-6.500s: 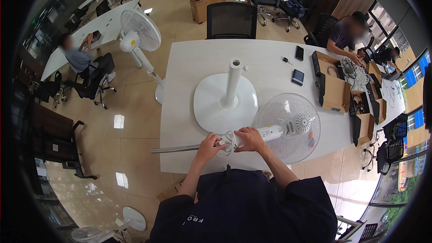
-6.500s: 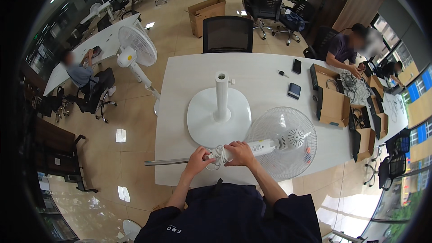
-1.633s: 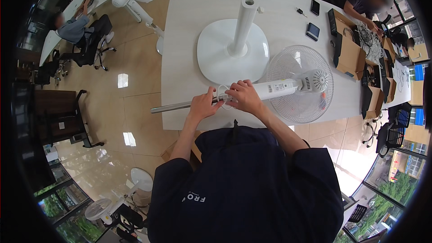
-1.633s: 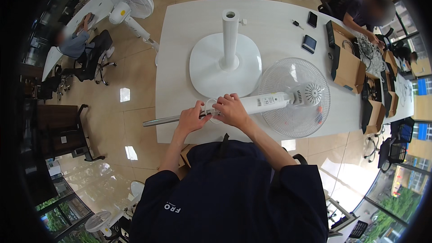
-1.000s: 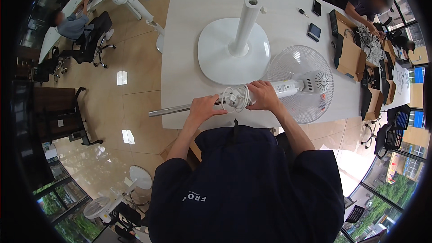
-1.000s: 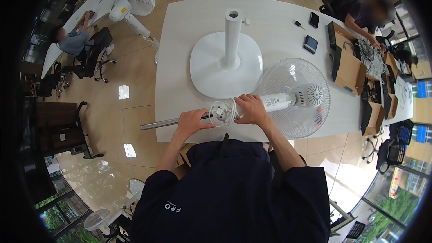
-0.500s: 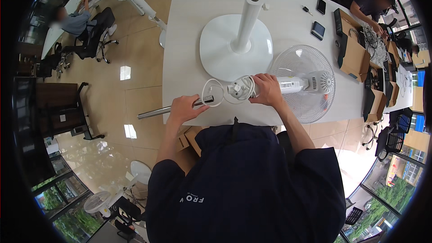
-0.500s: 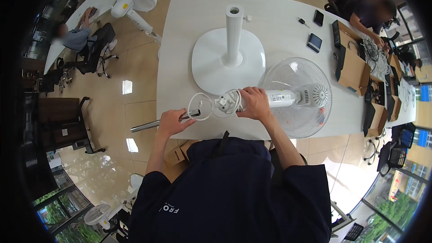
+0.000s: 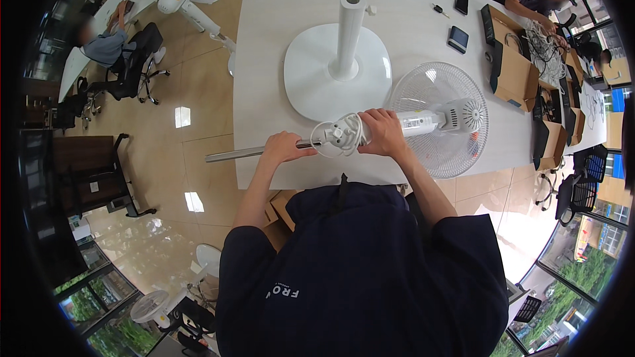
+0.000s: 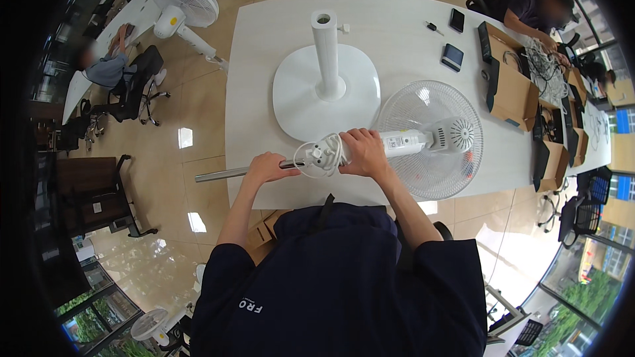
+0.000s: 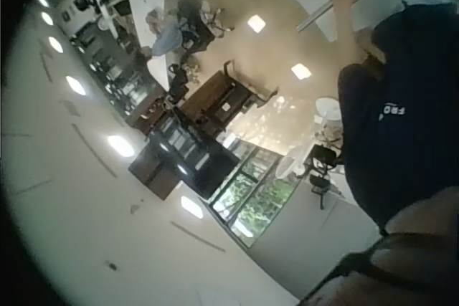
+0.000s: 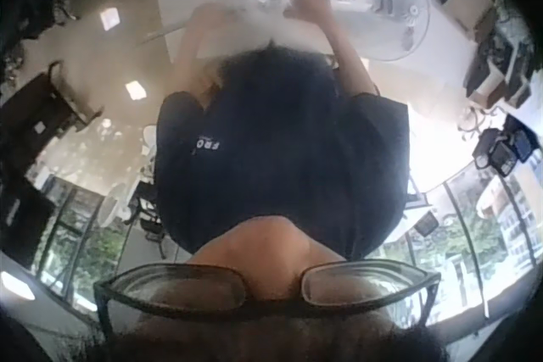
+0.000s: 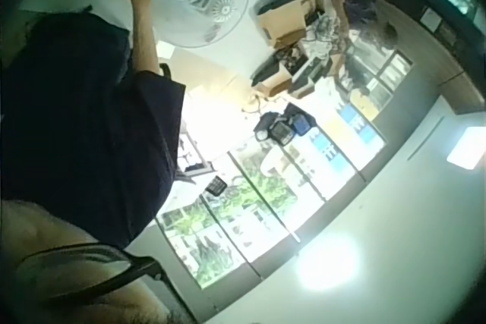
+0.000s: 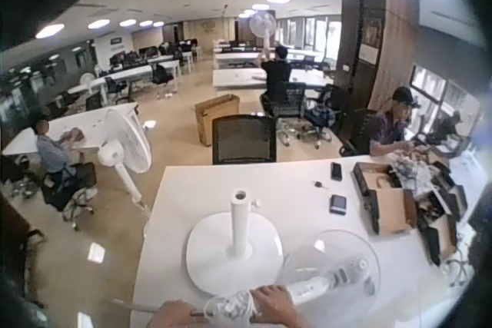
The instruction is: Disassemble a pedestal fan by removing the grille, blade, and motor housing components using a screwdriver.
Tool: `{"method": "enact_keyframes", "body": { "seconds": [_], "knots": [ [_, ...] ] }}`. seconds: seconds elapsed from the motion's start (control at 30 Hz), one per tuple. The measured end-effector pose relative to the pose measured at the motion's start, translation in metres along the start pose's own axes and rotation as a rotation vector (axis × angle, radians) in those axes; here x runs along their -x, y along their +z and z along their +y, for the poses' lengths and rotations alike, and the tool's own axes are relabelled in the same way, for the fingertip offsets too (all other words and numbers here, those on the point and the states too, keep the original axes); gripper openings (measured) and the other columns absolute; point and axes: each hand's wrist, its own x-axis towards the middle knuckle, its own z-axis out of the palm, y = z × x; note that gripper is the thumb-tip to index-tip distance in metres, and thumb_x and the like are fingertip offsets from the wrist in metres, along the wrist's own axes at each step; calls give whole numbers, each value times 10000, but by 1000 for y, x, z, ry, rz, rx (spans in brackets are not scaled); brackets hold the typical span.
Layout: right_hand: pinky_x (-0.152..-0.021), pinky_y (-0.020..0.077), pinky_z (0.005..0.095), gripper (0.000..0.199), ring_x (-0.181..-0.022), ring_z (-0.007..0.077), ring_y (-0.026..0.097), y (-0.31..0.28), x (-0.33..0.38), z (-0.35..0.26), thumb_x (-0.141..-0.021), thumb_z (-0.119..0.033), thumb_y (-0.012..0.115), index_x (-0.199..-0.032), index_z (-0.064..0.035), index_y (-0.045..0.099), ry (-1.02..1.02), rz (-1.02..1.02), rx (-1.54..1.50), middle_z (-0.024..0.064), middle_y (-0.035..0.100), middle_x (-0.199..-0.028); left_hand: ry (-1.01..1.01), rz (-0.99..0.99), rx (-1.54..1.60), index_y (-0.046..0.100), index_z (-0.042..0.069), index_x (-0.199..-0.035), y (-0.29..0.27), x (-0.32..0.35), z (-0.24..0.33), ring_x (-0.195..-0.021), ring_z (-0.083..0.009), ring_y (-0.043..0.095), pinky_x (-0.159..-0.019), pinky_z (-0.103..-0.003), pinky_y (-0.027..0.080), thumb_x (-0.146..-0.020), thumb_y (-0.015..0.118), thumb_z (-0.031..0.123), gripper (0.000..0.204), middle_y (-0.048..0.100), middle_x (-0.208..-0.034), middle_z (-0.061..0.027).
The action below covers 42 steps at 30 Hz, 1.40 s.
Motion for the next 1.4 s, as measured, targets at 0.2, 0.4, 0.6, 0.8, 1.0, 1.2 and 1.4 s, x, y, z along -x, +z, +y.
{"method": "enact_keyframes", "body": {
  "seconds": [0.2, 0.4, 0.6, 0.8, 1.0, 1.2, 1.4],
  "knots": [
    [-942, 424, 461, 759, -1054, 289, 608, -2, 0, -2, -497, -368, 837, -1184, -117, 633, -5, -6, -11, 88, 653, -1108, 106, -53, -25, 711, 55, -848, 56, -38, -25, -845, -340, 689, -754, -451, 543, -722, 724, 672, 630, 709, -857, -145],
    [-945, 423, 469, 773, -1063, 296, 611, 0, 0, -2, -505, -393, 853, -1194, -120, 632, 3, -20, -12, 89, 653, -1111, 48, -261, -197, 704, 42, -1022, 68, -38, -65, -892, -362, 680, -819, -468, 543, -793, 733, 409, 433, 704, -968, -180],
    [-958, 420, 476, 774, -1070, 294, 608, 3, 3, 0, -508, -402, 857, -1196, -128, 631, 1, -12, -29, 89, 649, -1119, -245, 30, 47, 600, 1, -1079, 12, -2, -63, -871, -398, 666, -790, -507, 523, -926, 589, 252, 294, 685, -939, -214],
    [-963, 418, 469, 799, -1088, 284, 597, 7, 4, 0, -498, -387, 865, -1214, -134, 619, -19, 1, -53, 81, 638, -1135, 236, 604, 225, 513, 17, -1029, -112, 70, 59, -652, -351, 602, -604, -456, 446, -1011, 545, 242, 228, 593, -758, -189],
    [-966, 413, 471, 792, -1078, 279, 600, 7, 6, 2, -503, -392, 860, -1213, -139, 615, -20, -13, -50, 81, 638, -1122, 197, 919, 507, 523, 36, -1052, -155, 53, 90, -479, -137, 423, -469, -325, 353, -1024, 521, 291, 256, 439, -613, -65],
    [-971, 405, 473, 772, -1070, 285, 603, 10, 8, -4, -509, -409, 857, -1194, -141, 622, -29, -26, -71, 79, 635, -1124, -106, 810, 1221, 539, 46, -1102, -88, -69, -60, -502, -107, 489, -455, -262, 391, -1027, 474, 328, 299, 492, -708, -24],
    [-970, 404, 473, 764, -1064, 283, 603, 5, 12, -2, -520, -423, 856, -1190, -138, 625, -29, -15, -70, 78, 634, -1118, -392, 994, 800, 571, 29, -1277, 20, -153, -124, -778, -243, 653, -717, -390, 530, -984, 568, 274, 382, 649, -858, -99]
  ]
}}
